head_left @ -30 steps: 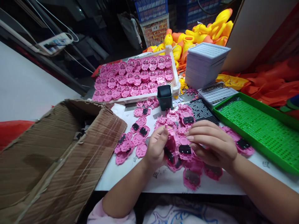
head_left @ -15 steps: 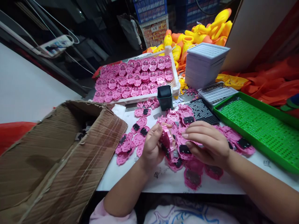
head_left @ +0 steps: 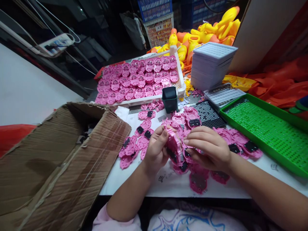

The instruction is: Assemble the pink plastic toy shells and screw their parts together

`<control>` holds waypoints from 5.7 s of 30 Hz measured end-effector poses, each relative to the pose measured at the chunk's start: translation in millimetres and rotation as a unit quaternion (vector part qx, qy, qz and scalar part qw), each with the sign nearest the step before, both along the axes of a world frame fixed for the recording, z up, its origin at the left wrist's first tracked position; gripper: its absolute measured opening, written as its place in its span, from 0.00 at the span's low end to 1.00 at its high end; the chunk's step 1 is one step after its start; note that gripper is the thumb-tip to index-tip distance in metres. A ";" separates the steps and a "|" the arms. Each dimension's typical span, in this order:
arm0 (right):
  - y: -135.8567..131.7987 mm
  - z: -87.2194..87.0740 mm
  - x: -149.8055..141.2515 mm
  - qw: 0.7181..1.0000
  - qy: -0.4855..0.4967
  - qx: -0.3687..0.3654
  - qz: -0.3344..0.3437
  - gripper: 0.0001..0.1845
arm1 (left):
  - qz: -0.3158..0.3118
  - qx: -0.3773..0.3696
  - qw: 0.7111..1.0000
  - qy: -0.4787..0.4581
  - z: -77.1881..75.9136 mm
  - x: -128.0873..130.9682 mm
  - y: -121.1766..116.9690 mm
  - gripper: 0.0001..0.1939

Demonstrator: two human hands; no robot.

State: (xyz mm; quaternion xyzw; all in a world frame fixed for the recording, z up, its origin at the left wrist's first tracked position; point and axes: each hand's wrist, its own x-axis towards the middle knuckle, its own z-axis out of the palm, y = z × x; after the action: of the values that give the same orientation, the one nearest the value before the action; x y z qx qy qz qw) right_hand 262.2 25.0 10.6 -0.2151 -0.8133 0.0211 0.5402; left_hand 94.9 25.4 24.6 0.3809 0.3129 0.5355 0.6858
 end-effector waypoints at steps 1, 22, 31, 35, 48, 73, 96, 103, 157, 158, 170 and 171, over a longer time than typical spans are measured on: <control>0.0 0.0 0.2 1.000 -0.001 0.001 -0.001 0.11 | 0.022 -0.012 1.000 0.002 1.0 0.2 1.1 0.18; -1.7 -6.2 -3.9 0.997 -0.026 -0.070 -0.019 0.08 | 0.081 0.072 0.993 0.039 0.0 -6.2 3.3 0.13; 2.7 7.9 13.3 0.978 0.100 -0.141 -0.118 0.04 | 0.101 0.028 0.994 0.008 4.2 -13.4 16.2 0.12; 3.9 7.8 15.5 0.969 0.121 -0.171 -0.135 0.02 | 0.043 0.018 0.999 0.000 4.8 -14.9 12.8 0.10; 7.1 8.7 14.1 0.980 0.067 -0.149 -0.114 0.02 | 0.072 0.009 0.969 0.234 -1.5 -31.0 37.1 0.20; 6.5 7.9 13.7 0.989 -0.038 -0.107 -0.091 0.05 | 0.154 0.226 0.695 0.665 -9.4 -41.6 44.9 0.13; 56.5 32.2 39.3 0.911 -0.104 -0.240 -0.319 0.13 | -0.096 0.052 0.497 0.861 2.2 -94.8 66.8 0.23; 157.8 22.0 59.6 0.772 -0.370 -0.339 -0.392 0.14 | -0.058 0.024 0.485 0.872 -1.3 -87.4 68.7 0.19; 0.6 -1.3 16.0 0.855 0.194 -0.475 -0.073 0.07 | 0.123 -0.004 0.989 0.077 0.2 -8.8 11.6 0.18; 1.5 -1.0 16.6 0.855 0.186 -0.478 -0.073 0.08 | 0.128 -0.001 0.988 0.084 -1.4 -7.5 10.0 0.16; 6.0 1.2 18.6 0.869 0.140 -0.469 -0.064 0.11 | 0.109 0.012 0.987 0.117 -8.7 -4.5 4.2 0.14; 5.6 1.4 18.9 0.873 0.140 -0.464 -0.059 0.11 | 0.110 0.016 0.987 0.119 -8.9 -4.8 3.4 0.14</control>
State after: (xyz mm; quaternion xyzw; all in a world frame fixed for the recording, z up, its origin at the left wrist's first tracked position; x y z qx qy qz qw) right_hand 281.1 30.6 11.9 -0.4838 -0.6118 0.3939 0.4863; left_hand 90.1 28.8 15.8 0.4162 0.4236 0.5636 0.5743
